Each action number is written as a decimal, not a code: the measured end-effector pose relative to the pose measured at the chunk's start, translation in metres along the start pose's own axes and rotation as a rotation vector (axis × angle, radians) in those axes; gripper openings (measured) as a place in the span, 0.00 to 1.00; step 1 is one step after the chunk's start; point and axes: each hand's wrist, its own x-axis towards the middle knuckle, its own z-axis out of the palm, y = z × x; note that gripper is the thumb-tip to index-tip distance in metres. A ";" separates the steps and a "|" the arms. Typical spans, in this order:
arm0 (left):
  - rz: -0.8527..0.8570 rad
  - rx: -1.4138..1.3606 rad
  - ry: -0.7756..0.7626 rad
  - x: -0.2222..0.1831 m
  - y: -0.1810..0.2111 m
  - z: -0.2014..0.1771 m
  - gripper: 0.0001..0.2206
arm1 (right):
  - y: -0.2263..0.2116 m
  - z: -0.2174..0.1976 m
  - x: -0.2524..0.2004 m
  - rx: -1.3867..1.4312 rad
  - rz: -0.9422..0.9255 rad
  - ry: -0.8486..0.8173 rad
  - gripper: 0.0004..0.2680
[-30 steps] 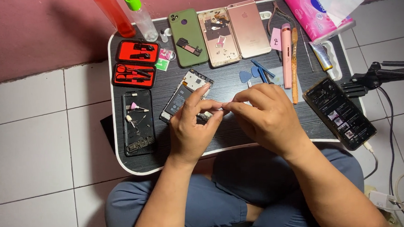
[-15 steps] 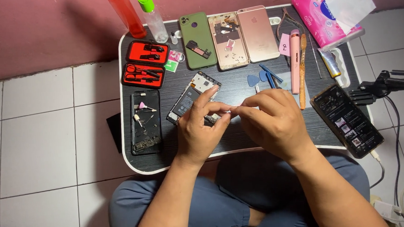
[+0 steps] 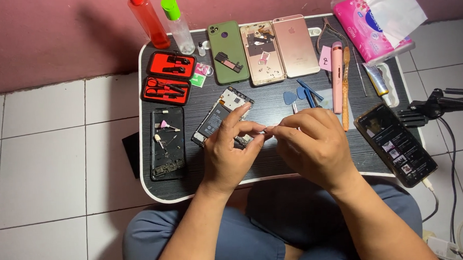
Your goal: Disassembling a smartphone to access internal components by removing screws and prying parts apart.
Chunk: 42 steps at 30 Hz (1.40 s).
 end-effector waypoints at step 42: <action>0.528 0.413 0.195 0.013 -0.004 0.001 0.19 | -0.003 0.018 -0.005 0.743 1.022 -0.231 0.06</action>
